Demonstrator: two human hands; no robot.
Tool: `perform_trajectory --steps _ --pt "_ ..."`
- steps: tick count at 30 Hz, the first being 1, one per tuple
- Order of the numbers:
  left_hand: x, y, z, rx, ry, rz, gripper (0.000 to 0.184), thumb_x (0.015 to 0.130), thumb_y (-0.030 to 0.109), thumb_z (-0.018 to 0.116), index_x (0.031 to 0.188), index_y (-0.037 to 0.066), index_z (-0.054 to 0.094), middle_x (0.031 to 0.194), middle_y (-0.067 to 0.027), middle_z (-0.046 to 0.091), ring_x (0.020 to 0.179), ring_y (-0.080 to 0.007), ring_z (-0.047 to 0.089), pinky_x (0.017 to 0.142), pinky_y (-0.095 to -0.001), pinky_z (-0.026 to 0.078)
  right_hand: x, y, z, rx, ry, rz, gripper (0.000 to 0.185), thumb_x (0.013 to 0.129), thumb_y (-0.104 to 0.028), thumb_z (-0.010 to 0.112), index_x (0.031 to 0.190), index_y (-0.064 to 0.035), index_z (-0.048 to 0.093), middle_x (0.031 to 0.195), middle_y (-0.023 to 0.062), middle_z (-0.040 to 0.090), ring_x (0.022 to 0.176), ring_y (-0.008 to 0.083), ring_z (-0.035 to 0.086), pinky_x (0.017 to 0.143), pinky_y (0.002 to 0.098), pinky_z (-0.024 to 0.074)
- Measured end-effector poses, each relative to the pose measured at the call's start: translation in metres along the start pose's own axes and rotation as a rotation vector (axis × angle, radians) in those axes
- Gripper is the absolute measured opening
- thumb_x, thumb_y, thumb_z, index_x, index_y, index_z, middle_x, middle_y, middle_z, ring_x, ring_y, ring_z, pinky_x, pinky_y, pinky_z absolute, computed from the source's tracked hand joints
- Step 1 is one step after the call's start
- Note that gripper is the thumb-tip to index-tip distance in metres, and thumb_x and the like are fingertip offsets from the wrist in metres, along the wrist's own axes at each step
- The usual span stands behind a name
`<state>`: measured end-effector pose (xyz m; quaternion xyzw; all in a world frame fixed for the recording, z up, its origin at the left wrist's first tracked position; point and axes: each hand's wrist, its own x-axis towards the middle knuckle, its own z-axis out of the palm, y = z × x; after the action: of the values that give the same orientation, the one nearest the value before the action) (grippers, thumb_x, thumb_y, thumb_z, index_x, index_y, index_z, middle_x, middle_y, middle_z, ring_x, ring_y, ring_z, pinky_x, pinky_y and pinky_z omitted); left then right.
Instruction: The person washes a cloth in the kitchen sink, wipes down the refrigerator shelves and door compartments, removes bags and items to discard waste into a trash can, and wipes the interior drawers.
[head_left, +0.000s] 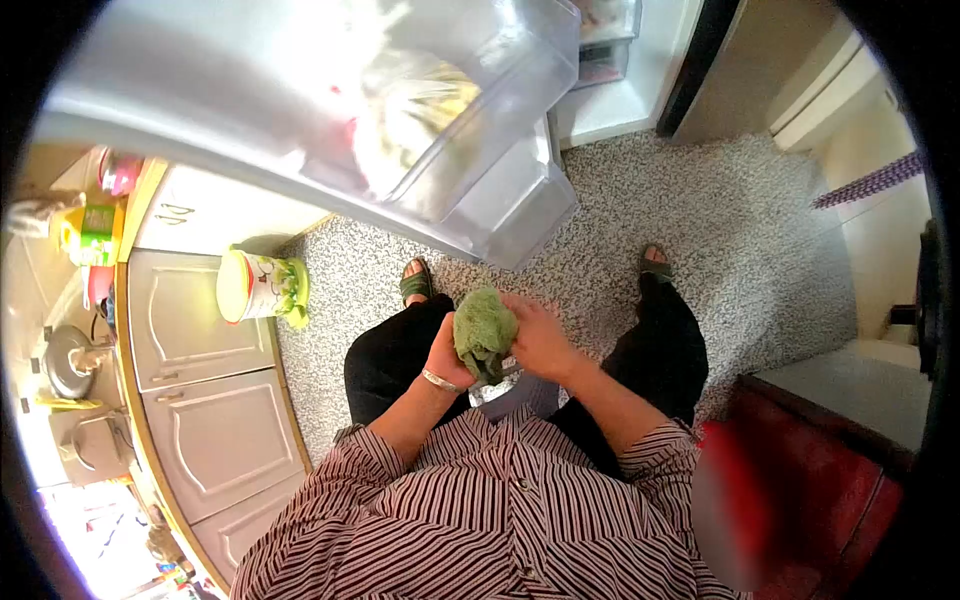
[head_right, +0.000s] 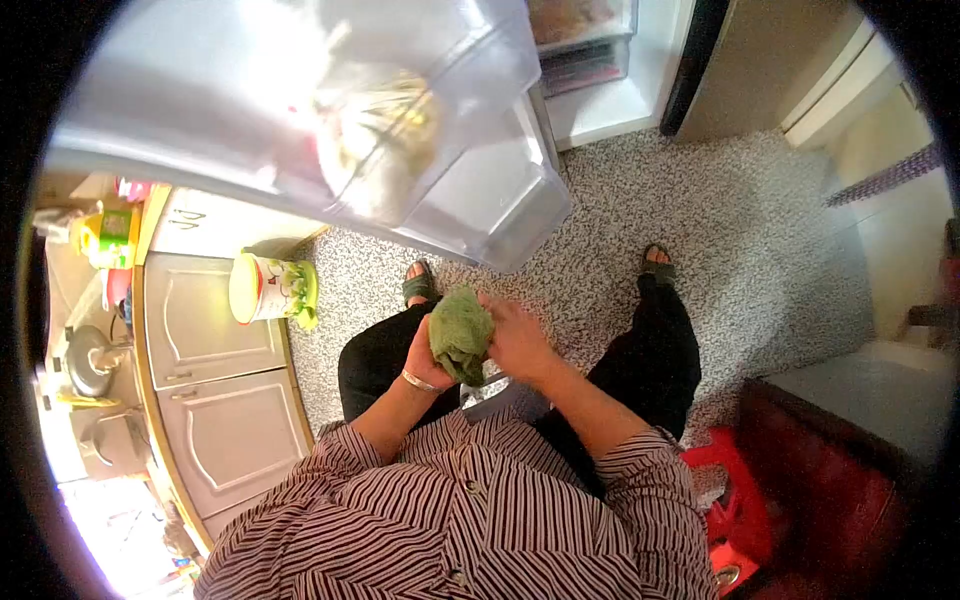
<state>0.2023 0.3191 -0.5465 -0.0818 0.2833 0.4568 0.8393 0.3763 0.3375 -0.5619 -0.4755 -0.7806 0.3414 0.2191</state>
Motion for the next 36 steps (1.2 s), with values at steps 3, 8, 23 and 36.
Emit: perform_trajectory --steps 3,8,23,36 --pt "-0.027 -0.004 -0.028 0.039 0.041 0.006 0.044 0.101 0.036 0.036 0.129 0.009 0.055 0.126 -0.0111 0.061 0.115 -0.0285 0.059 0.101 -0.0455 0.046 -0.029 -0.018 0.019 -0.02 -0.26 0.036 0.062 0.079 -0.022 0.067 0.137 -0.0089 0.048 0.147 0.0174 0.04 0.12 0.0392 0.052 0.103 0.0491 0.0406" --pt "-0.058 -0.001 -0.03 0.144 0.168 0.062 0.043 0.1 0.032 0.036 0.125 0.003 0.056 0.12 -0.013 0.063 0.108 -0.0291 0.061 0.098 -0.0433 0.047 -0.043 -0.052 0.012 0.542 -0.261 0.14 0.08 0.076 -0.021 0.075 0.144 -0.0053 0.037 0.139 0.018 0.047 0.121 0.0354 0.052 0.102 0.0453 0.042" --pt "-0.114 0.061 0.006 1.44 0.076 0.773 0.044 0.092 0.029 0.068 0.123 0.0 0.057 0.081 0.0005 0.054 0.072 -0.008 0.047 0.065 -0.0254 0.044 -0.056 -0.086 -0.002 1.067 0.112 0.615 0.05 0.084 -0.009 0.065 0.13 -0.0024 0.047 0.107 0.0089 0.059 0.095 0.0202 0.06 0.081 0.0364 0.05" --pt "-0.126 0.204 0.261 1.517 0.224 1.49 0.062 0.091 0.047 0.065 0.129 0.0 0.051 0.089 -0.0019 0.057 0.076 -0.0096 0.051 0.066 -0.0236 0.045 0.049 -0.157 -0.052 1.086 0.102 0.27 0.034 0.097 -0.023 0.06 0.12 0.0019 0.054 0.102 0.0083 0.063 0.087 0.0139 0.059 0.076 0.0291 0.05"
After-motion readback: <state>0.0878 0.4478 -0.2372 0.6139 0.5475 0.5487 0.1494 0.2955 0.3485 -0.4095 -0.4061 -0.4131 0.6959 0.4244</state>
